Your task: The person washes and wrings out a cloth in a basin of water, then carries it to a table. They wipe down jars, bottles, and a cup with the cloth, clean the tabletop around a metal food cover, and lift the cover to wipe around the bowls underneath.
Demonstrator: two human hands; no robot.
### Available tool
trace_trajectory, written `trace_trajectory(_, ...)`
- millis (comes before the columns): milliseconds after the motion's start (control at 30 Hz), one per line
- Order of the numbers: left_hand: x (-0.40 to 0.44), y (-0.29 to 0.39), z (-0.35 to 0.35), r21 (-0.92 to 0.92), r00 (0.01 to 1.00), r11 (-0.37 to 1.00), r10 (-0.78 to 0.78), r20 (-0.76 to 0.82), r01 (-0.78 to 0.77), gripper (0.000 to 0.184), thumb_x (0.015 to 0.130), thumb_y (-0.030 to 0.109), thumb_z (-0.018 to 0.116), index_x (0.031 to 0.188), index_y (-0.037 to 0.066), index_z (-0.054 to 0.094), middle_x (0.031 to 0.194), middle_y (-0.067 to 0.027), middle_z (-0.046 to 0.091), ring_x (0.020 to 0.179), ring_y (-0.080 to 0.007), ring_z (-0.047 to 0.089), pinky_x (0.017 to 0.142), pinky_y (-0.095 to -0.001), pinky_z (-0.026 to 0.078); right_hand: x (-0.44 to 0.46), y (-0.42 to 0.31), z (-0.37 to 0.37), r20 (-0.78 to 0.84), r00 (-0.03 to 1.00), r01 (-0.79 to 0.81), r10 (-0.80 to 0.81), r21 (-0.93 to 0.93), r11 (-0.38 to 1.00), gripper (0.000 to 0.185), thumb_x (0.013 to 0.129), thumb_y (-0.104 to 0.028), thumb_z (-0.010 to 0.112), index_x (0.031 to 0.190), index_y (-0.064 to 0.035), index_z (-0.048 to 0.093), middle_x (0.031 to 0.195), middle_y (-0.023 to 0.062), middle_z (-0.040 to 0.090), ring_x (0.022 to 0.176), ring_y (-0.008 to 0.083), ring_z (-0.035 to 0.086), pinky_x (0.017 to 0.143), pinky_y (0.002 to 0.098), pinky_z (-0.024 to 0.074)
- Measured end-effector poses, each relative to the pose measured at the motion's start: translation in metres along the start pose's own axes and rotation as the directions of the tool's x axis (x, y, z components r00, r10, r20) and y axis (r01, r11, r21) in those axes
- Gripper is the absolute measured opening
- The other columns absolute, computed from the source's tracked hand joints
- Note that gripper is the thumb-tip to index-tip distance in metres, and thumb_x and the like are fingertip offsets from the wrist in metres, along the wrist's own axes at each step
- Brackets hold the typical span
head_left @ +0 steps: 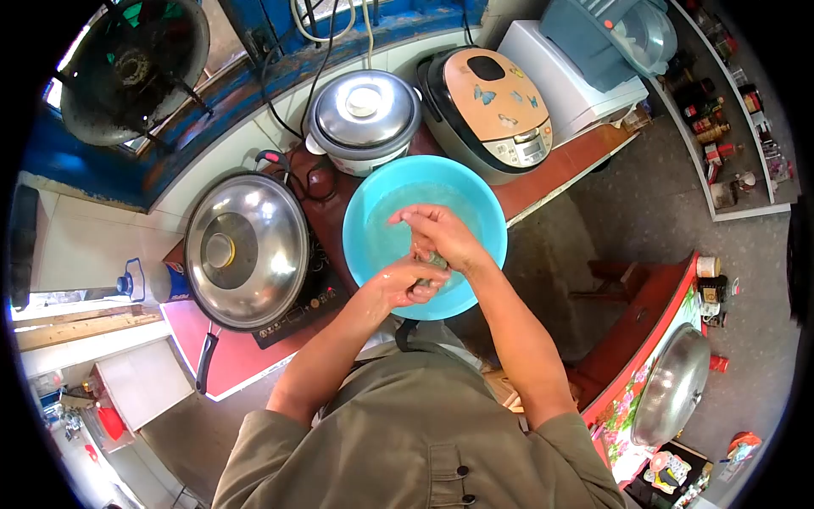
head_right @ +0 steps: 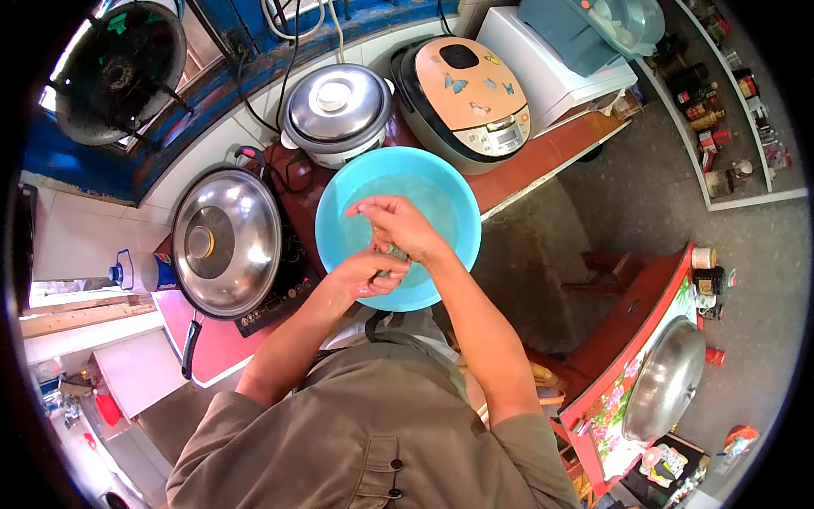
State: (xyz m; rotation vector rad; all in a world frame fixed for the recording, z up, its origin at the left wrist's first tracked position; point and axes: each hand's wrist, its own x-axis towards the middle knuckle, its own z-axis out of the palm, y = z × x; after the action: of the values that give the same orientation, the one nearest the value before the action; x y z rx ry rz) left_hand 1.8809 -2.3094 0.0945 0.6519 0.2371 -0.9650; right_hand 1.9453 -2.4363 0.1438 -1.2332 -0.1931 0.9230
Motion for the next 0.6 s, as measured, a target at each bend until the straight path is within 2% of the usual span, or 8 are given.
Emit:
trace_trajectory(100,0.011,0.002,-0.006,0.060,0.999,0.997,-0.045,0.015,0.044,0.017,0.080,0.006,0.068,0.087,0.007,0.053,0.063,-0.0009,0.048,0.038,-0.0074,0.035,0.034,-0.0213,0.019,0.003,0.006,0.003,-0.190,0.982,0.026,-0.015,0.054,0.998,0.025,0.098,-0.019,0.051,0.114,-0.0052,0.065,0.052,-0.0033,0.043,0.041,0.0061,0.038,0.042,0.0237,0.0332)
trace_trajectory(167,0.015,0.000,0.000,0.333,0.979,0.935,0.167,-0.117,-0.120,0.021,0.075,0.008,0.070,0.083,0.010,0.052,0.062,0.0004,0.048,0.035,-0.0061,0.031,0.035,-0.0228,0.015,0.009,0.011,0.006,-0.366,0.930,0.060,-0.029,0.074,0.995,0.028,0.099,-0.019,0.048,0.118,-0.0044,0.061,0.050,-0.0047,0.033,0.040,0.0071,0.031,0.043,0.0239,0.0321)
trace_trajectory(200,0.017,0.001,0.004,0.323,0.977,0.938,0.171,-0.128,-0.122,0.021,0.075,0.008,0.070,0.083,0.010,0.052,0.062,0.0004,0.048,0.035,-0.0061,0.031,0.035,-0.0228,0.015,0.010,0.010,0.007,-0.356,0.934,0.048,-0.018,0.076,0.996,0.028,0.099,-0.019,0.048,0.118,-0.0044,0.061,0.050,-0.0047,0.033,0.040,0.0071,0.031,0.043,0.0239,0.0321)
trace_trajectory(300,0.025,0.004,0.007,0.609,0.896,0.792,0.300,-0.328,-0.043,0.019,0.074,0.009,0.069,0.086,0.006,0.054,0.067,-0.0034,0.056,0.043,-0.0116,0.045,0.039,-0.0289,0.032,0.017,0.006,0.004,-0.430,0.901,0.115,-0.065,0.091,0.989,0.028,0.100,-0.017,0.046,0.120,-0.0043,0.060,0.051,-0.0039,0.033,0.039,0.0075,0.029,0.041,0.0246,0.0318)
trace_trajectory(367,0.038,-0.007,-0.005,0.847,0.711,0.457,0.689,-0.142,-0.273,0.027,0.078,0.016,0.066,0.099,0.001,0.056,0.079,-0.0152,0.066,0.066,-0.0250,0.065,0.058,-0.0382,0.048,0.023,0.013,-0.002,-0.496,0.864,0.166,-0.093,0.105,0.981,0.028,0.100,-0.016,0.044,0.121,-0.0045,0.059,0.051,-0.0032,0.034,0.039,0.0074,0.029,0.040,0.0244,0.0321)
trace_trajectory(400,0.039,-0.007,-0.003,0.846,0.709,0.458,0.690,-0.146,-0.272,0.027,0.078,0.016,0.066,0.099,0.001,0.056,0.079,-0.0152,0.066,0.066,-0.0250,0.065,0.058,-0.0382,0.048,0.025,0.013,-0.002,-0.493,0.865,0.163,-0.091,0.105,0.981,0.028,0.100,-0.016,0.044,0.121,-0.0045,0.059,0.051,-0.0032,0.034,0.039,0.0074,0.029,0.040,0.0244,0.0321)
trace_trajectory(467,0.040,-0.007,-0.001,0.890,0.664,0.447,0.693,-0.281,-0.089,0.030,0.081,0.019,0.063,0.102,-0.001,0.055,0.091,-0.0237,0.067,0.088,-0.0371,0.066,0.075,-0.0448,0.050,0.027,0.017,0.000,-0.559,0.825,0.174,-0.084,0.111,0.978,0.028,0.100,-0.014,0.043,0.122,-0.0044,0.057,0.052,-0.0028,0.035,0.039,0.0074,0.029,0.040,0.0239,0.0313)
trace_trajectory(600,0.045,-0.011,-0.012,0.943,0.637,0.317,0.707,-0.307,0.102,0.029,0.082,0.020,0.062,0.102,0.000,0.055,0.090,-0.0255,0.066,0.086,-0.0419,0.064,0.073,-0.0479,0.050,0.031,0.027,-0.001,-0.607,0.793,0.215,-0.062,0.184,0.959,0.028,0.099,-0.012,0.042,0.122,-0.0036,0.056,0.053,-0.0025,0.036,0.040,0.0071,0.028,0.040,0.0236,0.0295)
